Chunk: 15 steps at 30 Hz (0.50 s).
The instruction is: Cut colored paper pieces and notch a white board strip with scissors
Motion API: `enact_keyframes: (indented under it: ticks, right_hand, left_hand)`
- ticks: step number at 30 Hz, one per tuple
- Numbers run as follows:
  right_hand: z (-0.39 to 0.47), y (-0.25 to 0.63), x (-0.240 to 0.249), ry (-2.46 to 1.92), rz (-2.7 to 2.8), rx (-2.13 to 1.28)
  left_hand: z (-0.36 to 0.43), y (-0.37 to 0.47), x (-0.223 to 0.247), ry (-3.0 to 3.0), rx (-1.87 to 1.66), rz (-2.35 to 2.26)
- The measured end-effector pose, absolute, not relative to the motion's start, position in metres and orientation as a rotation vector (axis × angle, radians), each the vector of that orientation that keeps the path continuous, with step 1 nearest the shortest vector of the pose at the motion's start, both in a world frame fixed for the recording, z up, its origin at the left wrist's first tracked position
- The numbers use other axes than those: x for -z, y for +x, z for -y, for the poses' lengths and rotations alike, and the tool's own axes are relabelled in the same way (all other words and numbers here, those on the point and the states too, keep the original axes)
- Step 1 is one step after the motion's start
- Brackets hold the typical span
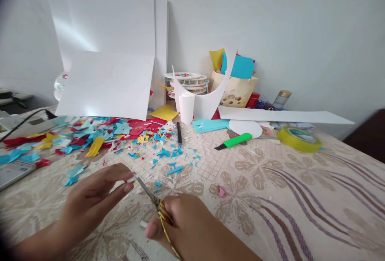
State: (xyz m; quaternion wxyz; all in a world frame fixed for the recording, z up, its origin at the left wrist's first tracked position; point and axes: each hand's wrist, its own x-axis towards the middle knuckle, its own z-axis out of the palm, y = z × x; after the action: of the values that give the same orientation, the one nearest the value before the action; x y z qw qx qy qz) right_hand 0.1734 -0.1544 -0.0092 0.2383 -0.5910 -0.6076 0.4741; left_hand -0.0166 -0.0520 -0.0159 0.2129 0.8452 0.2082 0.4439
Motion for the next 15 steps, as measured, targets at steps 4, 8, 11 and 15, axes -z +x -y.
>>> enact_keyframes:
  ticks: [4,8,11,15]
  right_hand:
    - [0.153,0.17,0.0,-1.695,1.625,-1.336]
    - [0.151,0.165,-0.01,-1.755,1.636,-1.351]
    - [0.151,0.165,-0.008,-1.712,1.688,-1.307]
    - [0.152,0.169,0.001,-1.656,1.714,-1.282]
  left_hand:
    - [0.053,-0.017,0.019,2.352,-1.22,-0.532]
    - [0.055,-0.018,0.02,2.33,-1.189,-0.516]
    - [0.055,-0.017,0.02,2.309,-1.181,-0.502]
    - [0.055,-0.017,0.021,2.289,-1.18,-0.485]
